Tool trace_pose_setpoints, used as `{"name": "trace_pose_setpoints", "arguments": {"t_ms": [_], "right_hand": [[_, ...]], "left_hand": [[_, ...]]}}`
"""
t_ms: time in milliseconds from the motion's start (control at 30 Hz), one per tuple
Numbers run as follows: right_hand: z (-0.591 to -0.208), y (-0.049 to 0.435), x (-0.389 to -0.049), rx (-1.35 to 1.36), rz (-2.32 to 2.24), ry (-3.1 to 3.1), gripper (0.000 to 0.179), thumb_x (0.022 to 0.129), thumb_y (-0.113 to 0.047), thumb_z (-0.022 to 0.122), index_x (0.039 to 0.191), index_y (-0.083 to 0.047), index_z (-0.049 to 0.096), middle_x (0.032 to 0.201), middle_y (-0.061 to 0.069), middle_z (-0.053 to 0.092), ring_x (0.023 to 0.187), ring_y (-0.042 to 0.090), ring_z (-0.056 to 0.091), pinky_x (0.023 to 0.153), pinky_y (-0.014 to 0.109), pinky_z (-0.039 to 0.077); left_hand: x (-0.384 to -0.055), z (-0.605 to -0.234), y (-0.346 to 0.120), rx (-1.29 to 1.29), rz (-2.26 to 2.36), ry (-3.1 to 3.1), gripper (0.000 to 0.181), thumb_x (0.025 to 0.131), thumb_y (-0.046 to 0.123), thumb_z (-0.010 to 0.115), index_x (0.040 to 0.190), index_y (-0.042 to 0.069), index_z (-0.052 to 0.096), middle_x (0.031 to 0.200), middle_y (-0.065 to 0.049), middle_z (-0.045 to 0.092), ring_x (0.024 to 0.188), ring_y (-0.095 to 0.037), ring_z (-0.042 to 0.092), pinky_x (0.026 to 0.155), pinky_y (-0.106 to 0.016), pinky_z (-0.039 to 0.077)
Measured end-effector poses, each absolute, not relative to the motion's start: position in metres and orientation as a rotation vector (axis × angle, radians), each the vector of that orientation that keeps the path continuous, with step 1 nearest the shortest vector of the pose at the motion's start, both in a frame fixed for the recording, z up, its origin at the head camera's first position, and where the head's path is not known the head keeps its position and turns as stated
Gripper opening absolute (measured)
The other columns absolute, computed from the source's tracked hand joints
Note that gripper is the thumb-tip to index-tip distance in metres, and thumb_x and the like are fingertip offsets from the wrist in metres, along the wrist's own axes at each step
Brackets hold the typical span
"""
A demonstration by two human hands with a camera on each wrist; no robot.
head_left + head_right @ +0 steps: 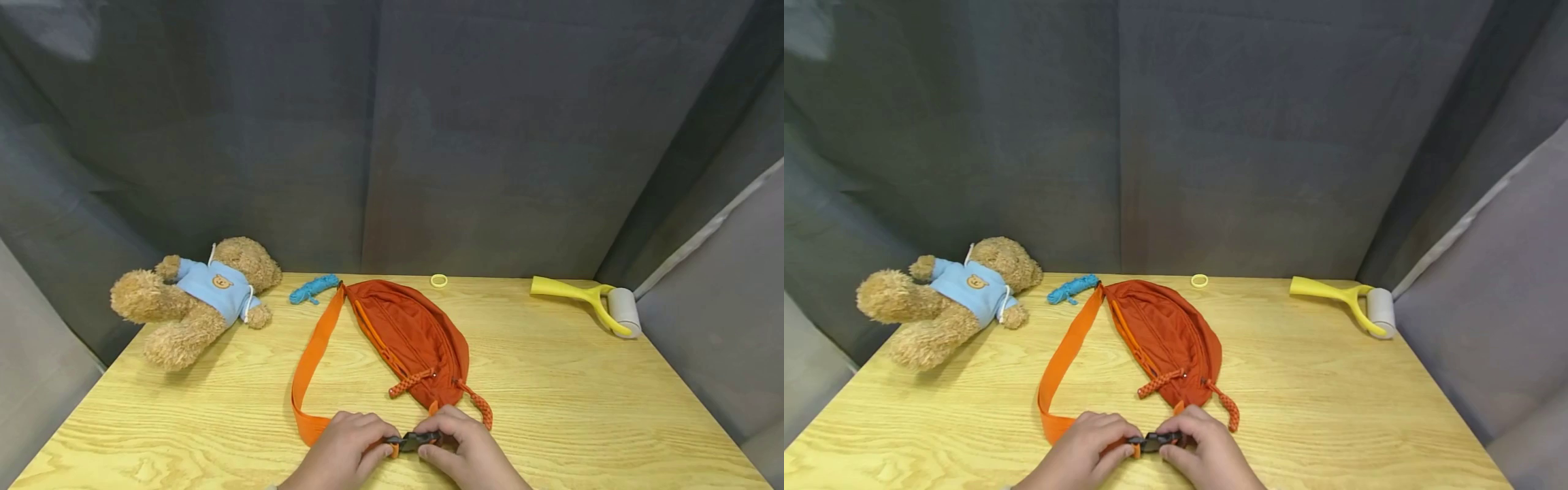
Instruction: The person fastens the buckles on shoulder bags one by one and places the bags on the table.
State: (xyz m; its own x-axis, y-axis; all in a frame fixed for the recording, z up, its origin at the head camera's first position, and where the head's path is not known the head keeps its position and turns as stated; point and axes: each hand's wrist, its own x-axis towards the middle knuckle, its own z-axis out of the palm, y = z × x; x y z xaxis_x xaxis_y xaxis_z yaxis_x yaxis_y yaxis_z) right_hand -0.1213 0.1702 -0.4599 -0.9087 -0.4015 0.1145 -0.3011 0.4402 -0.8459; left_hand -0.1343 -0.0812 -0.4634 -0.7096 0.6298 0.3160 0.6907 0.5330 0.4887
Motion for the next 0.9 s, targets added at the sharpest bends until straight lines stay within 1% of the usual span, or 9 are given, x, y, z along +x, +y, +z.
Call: {"name": "trace_pose_setpoints", "arguments": {"t_ms": [133, 233, 333, 467, 567, 733, 833, 900], "right_hand": [[-0.4587, 0.1702, -0.1215, -0.625, -1.477, 2.576, 0.018, 0.09, -0.029, 0.077, 0.107, -0.028, 0.073, 0.097, -0.008, 0.061, 0.079, 0.006, 0.052, 0.067, 0.024, 0.047], [-0.4574, 0.1695, -0.1221, -0.608, -1.485, 2.56, 0.02, 0.09, -0.025, 0.077, 0.109, -0.024, 0.071, 0.101, -0.007, 0.063, 0.081, 0.005, 0.054, 0.069, 0.024, 0.048], [-0.456, 0.1682, -0.1228, -0.576, -1.499, 2.529, 0.025, 0.091, -0.019, 0.076, 0.114, -0.018, 0.068, 0.107, -0.004, 0.066, 0.086, 0.005, 0.059, 0.072, 0.024, 0.05], [-0.4553, 0.1663, -0.1236, -0.508, -1.512, 2.5, 0.034, 0.09, -0.013, 0.076, 0.122, -0.012, 0.066, 0.109, 0.0, 0.067, 0.087, 0.006, 0.062, 0.073, 0.024, 0.052], [-0.4559, 0.1656, -0.124, -0.47, -1.524, 2.496, 0.038, 0.088, -0.013, 0.078, 0.124, -0.01, 0.065, 0.107, 0.001, 0.068, 0.084, 0.007, 0.061, 0.072, 0.024, 0.051], [-0.456, 0.1664, -0.1249, -0.389, -1.565, 2.468, 0.042, 0.083, -0.015, 0.083, 0.12, -0.009, 0.066, 0.099, 0.0, 0.065, 0.081, 0.01, 0.061, 0.068, 0.024, 0.051], [-0.4553, 0.167, -0.1251, -0.331, -1.585, 2.447, 0.042, 0.08, -0.015, 0.085, 0.116, -0.008, 0.066, 0.093, 0.001, 0.064, 0.08, 0.012, 0.062, 0.067, 0.025, 0.051], [-0.4551, 0.1669, -0.1248, -0.318, -1.582, 2.453, 0.037, 0.079, -0.016, 0.086, 0.11, -0.008, 0.067, 0.089, 0.0, 0.065, 0.078, 0.013, 0.062, 0.066, 0.025, 0.05]], "left_hand": [[-0.1344, -0.4649, -0.081, -1.153, -0.913, -2.642, 0.011, 0.101, 0.03, 0.062, 0.109, 0.029, 0.07, 0.102, 0.02, 0.067, 0.091, 0.003, 0.061, 0.078, -0.029, 0.047], [-0.1346, -0.4642, -0.0813, -1.146, -0.92, -2.657, 0.012, 0.101, 0.03, 0.063, 0.109, 0.029, 0.07, 0.101, 0.021, 0.067, 0.091, 0.004, 0.062, 0.078, -0.029, 0.046], [-0.1347, -0.4625, -0.0821, -1.118, -0.934, -2.695, 0.013, 0.1, 0.032, 0.063, 0.109, 0.029, 0.071, 0.103, 0.021, 0.068, 0.093, 0.003, 0.063, 0.078, -0.03, 0.046], [-0.1345, -0.4603, -0.0827, -1.055, -0.931, -2.75, 0.014, 0.099, 0.035, 0.065, 0.109, 0.03, 0.073, 0.104, 0.022, 0.069, 0.095, 0.0, 0.064, 0.079, -0.031, 0.046], [-0.1343, -0.4591, -0.0831, -0.994, -0.911, -2.786, 0.016, 0.096, 0.039, 0.067, 0.107, 0.029, 0.073, 0.101, 0.021, 0.069, 0.091, 0.0, 0.063, 0.08, -0.031, 0.046], [-0.1346, -0.4582, -0.0854, -0.897, -0.924, -2.829, 0.02, 0.093, 0.047, 0.069, 0.1, 0.029, 0.072, 0.093, 0.02, 0.068, 0.081, 0.001, 0.059, 0.079, -0.034, 0.048], [-0.135, -0.4586, -0.0871, -0.874, -0.967, -2.847, 0.02, 0.092, 0.048, 0.068, 0.099, 0.03, 0.071, 0.093, 0.019, 0.068, 0.082, 0.001, 0.06, 0.08, -0.035, 0.048], [-0.1353, -0.4584, -0.0883, -0.872, -0.984, -2.861, 0.02, 0.092, 0.048, 0.068, 0.101, 0.03, 0.071, 0.095, 0.019, 0.068, 0.084, 0.0, 0.061, 0.082, -0.036, 0.049]]}}
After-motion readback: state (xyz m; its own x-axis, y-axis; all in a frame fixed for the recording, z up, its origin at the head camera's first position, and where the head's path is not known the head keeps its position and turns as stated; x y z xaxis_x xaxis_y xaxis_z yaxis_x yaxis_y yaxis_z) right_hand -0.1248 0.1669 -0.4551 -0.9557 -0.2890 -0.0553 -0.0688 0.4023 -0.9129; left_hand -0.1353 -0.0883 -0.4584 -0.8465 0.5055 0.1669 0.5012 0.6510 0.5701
